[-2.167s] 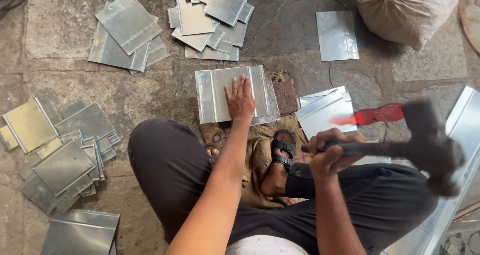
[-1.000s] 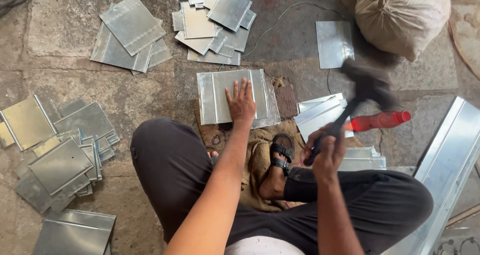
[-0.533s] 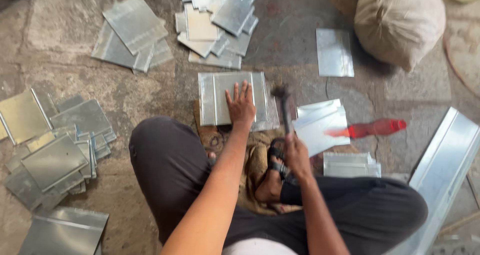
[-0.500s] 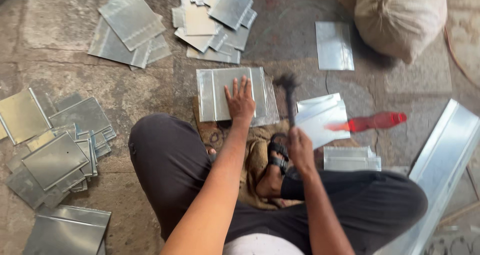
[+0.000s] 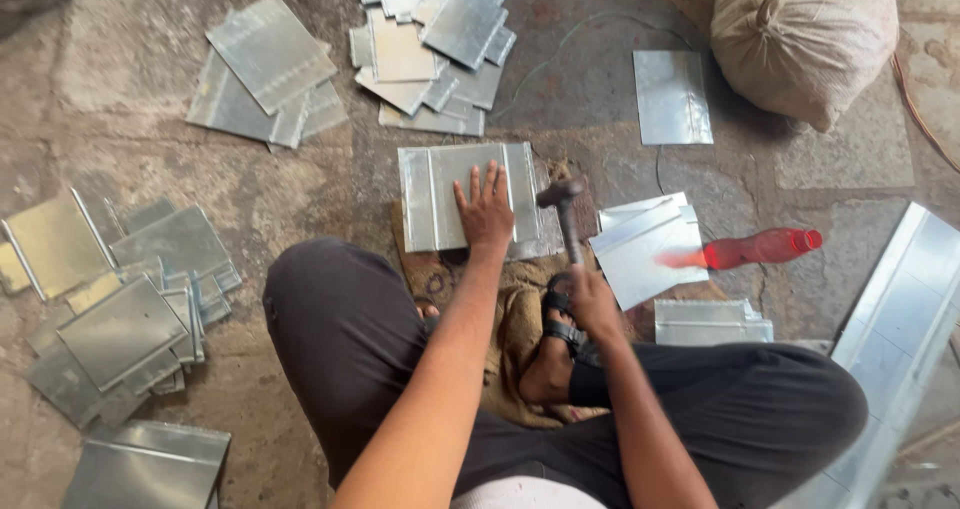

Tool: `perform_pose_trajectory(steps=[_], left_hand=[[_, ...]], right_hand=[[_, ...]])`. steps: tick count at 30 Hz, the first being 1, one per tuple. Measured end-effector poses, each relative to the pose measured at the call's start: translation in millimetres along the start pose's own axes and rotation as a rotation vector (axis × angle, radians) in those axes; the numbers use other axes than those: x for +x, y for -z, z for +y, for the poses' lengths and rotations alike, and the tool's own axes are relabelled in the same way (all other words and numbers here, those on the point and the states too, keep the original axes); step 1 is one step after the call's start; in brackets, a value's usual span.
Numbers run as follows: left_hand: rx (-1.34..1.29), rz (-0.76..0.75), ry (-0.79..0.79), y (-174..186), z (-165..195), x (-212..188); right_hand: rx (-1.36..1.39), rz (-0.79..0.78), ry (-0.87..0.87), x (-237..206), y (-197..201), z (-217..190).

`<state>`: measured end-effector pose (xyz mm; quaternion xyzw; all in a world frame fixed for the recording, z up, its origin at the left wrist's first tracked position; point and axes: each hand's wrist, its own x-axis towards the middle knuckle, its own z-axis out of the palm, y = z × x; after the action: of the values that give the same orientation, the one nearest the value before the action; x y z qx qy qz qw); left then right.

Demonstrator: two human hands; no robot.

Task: The person hammers several small metal sheets against a wooden block and a larger metal sheet. They place each sheet on the block and hit the edges or surface with a hammer before setting them aside.

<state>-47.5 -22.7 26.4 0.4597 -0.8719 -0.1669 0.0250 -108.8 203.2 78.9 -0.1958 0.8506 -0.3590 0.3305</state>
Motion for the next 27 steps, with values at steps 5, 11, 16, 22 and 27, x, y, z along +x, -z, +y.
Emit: perform_pose_trajectory(steps=[5,11,16,22,27], left_hand=[[0.033,0.056,-0.026,-6.4,-3.4,2.1],[0.035,0.032,-0.027,-10.7,-5.5,-12.0],[0.038,0.091,-0.021,-7.3,-2.0,-25.9],[0.011,0.054,-0.013,-3.4,-1.3,-25.2],[0.023,0.015,-0.032,-9.7,-4.6,-33.2]], right_hand=[[0.285,0.054,0.216,-26.0,58.0,-59.1],[0.735,0.239,0.871,-19.1,46.5,-49.2],[0.052,0.159,0.488,-5.5,-16.3,12.9],[0.225,-0.005,0.085,-19.0,16.2,-24.9],[0.618,0.205,0.602,-37.1,62.0,-58.4]])
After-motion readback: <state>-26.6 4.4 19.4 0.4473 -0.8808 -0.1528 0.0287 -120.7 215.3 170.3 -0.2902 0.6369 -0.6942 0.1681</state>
